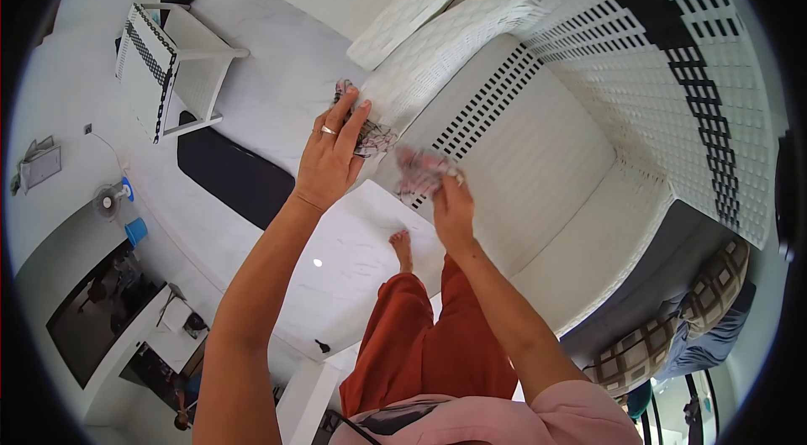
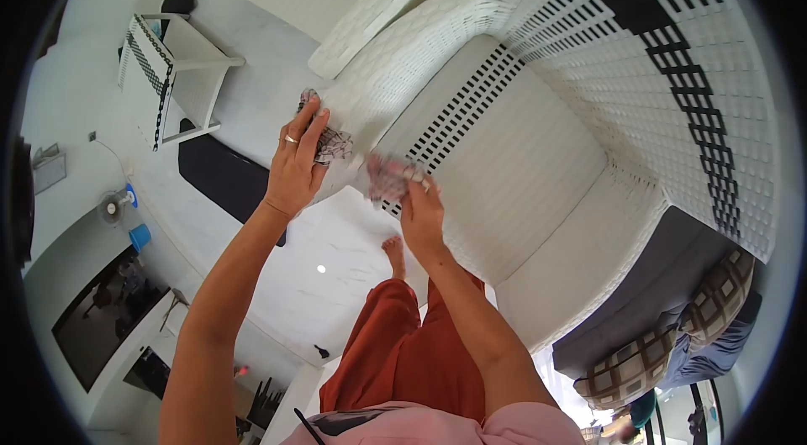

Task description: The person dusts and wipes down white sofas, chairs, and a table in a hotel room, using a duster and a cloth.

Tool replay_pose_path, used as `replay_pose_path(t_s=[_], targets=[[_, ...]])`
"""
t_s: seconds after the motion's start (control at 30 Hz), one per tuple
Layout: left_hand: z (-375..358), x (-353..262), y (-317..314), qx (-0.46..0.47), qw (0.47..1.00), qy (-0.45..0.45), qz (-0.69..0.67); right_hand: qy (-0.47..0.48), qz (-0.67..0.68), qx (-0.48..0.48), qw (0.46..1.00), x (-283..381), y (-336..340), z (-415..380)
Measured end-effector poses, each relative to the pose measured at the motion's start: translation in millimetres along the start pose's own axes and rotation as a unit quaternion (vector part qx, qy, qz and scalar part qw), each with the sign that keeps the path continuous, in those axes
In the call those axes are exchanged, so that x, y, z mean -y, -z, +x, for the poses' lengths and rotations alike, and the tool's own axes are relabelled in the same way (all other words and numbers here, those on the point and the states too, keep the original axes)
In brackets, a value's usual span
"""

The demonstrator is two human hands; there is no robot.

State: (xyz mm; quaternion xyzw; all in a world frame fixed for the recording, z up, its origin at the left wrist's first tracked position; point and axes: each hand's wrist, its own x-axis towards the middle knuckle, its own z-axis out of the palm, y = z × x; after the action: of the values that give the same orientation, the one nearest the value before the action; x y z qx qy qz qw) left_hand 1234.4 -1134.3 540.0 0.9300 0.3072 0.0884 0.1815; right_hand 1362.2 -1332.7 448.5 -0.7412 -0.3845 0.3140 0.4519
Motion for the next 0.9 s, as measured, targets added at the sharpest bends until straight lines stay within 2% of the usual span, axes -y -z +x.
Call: replay_pose_path(t_s=[0.03,0.1,0.17,0.23,0.4,0.5,0.63,0.67,0.7,0.77,0.83,0.87,0.9], targets=[[-2.6,1.3,-0.6,0.004,1.000,0.023,-0.020,0.039,0.014,-0.061,0.997,23.9,20.0,43.0],[-3.2,3.3,1.7,-0.003,0.998,0.042,-0.039,0.138,0.019,-0.123,0.982,59.9,45.6,117.3],[-2.9,4.8,3.1,0.001,0.999,0.031,-0.031,0.209,-0.054,-0.168,0.962,69.1,51.8,186.0],[-6.0,5.5,6.9,0.003,0.999,0.030,-0.027,0.218,-0.294,-0.171,0.915,61.4,43.0,233.7],[-1.7,5.8,9.9,0.023,0.998,0.029,-0.051,0.218,-0.343,-0.154,0.901,54.2,21.2,228.4],[-4.8,9.1,13.3,0.029,0.997,0.031,-0.063,0.218,-0.300,-0.111,0.922,77.7,-3.7,186.4],[-12.7,18.2,5.7,-0.038,0.994,0.026,-0.101,0.171,-0.292,-0.089,0.937,96.1,-35.2,146.2],[-16.2,21.4,4.7,-0.109,0.967,0.145,-0.181,0.163,-0.301,-0.062,0.938,102.8,-42.0,133.6],[-20.7,26.6,-0.2,-0.175,0.914,0.260,-0.258,0.154,-0.310,-0.035,0.938,109.3,-50.1,119.5],[-54.2,55.3,-22.6,-0.248,0.765,0.431,-0.408,0.148,-0.290,0.013,0.945,125.2,-79.4,72.6],[-108.9,78.4,-19.6,-0.249,0.786,0.430,-0.368,0.141,-0.300,0.143,0.933,153.6,-100.2,14.5],[-133.5,87.3,-2.9,-0.221,0.795,0.433,-0.364,0.142,-0.302,0.141,0.932,157.9,-103.5,8.8],[-158.9,95.8,17.4,-0.189,0.804,0.435,-0.358,0.184,-0.309,0.145,0.922,153.7,-106.4,1.1]])
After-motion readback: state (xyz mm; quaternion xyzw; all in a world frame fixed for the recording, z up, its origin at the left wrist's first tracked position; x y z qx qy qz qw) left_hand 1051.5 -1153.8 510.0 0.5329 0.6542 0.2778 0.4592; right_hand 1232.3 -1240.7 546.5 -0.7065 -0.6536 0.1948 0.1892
